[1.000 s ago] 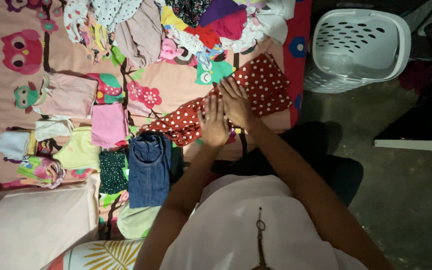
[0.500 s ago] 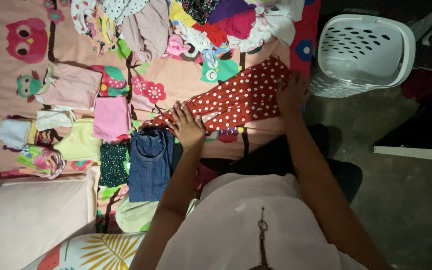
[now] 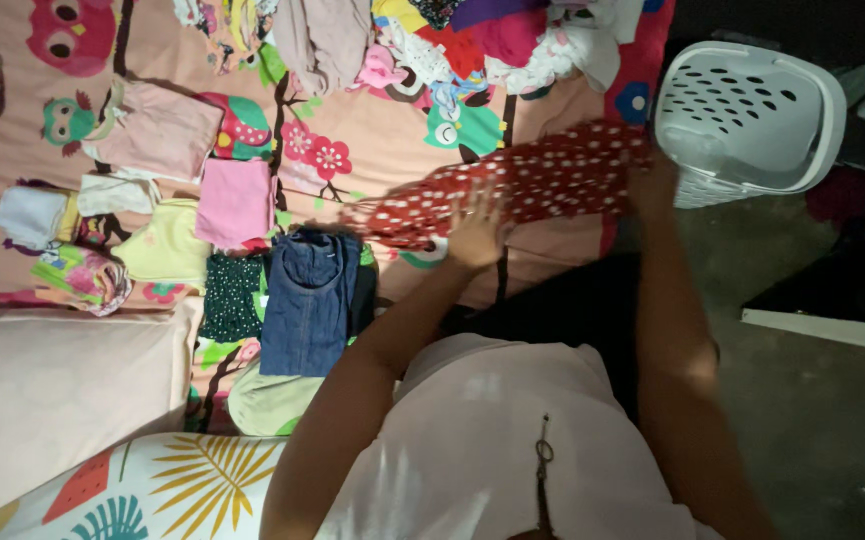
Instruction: The person folds multiple pieces of children's clothing on a bed, including a red polka-dot dress, denim shorts, a purple top, a white t-shirt, a white bodysuit, a floral top, and a pink top. Each item is smoothed and folded into a neat stack.
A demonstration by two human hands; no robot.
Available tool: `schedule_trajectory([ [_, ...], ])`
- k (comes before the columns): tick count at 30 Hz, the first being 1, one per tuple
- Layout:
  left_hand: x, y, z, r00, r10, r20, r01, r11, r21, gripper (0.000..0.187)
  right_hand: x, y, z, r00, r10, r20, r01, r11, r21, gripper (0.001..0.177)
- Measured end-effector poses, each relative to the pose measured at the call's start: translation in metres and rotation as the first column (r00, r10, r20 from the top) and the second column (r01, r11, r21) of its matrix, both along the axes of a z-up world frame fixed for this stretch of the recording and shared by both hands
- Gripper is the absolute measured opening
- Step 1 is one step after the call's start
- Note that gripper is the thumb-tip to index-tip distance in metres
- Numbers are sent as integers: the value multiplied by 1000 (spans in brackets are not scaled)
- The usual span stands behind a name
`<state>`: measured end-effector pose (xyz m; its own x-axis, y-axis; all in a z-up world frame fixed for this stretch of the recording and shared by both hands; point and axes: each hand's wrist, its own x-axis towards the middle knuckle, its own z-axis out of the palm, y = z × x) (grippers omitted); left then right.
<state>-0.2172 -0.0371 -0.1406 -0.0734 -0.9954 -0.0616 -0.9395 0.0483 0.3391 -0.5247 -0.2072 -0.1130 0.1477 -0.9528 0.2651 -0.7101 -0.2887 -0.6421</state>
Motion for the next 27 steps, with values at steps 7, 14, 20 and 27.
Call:
schedule_trajectory([
  [7,-5,-16,24,995,95,-41,-100,986,-137,72,26,3,37,986,-96,134,69,979,192,45],
  [14,89,13,81,864,488,127,-446,857,-256,74,25,-17,-8,999,-26,28,16,947,320,61],
  [20,148,24,59,885,368,-285,-341,930,139,53,35,-9,-18,996,-53,72,8,855,519,55],
  [27,234,-2,47,934,358,-3,-349,912,217,44,48,3,13,938,-253,237,15,713,701,48],
])
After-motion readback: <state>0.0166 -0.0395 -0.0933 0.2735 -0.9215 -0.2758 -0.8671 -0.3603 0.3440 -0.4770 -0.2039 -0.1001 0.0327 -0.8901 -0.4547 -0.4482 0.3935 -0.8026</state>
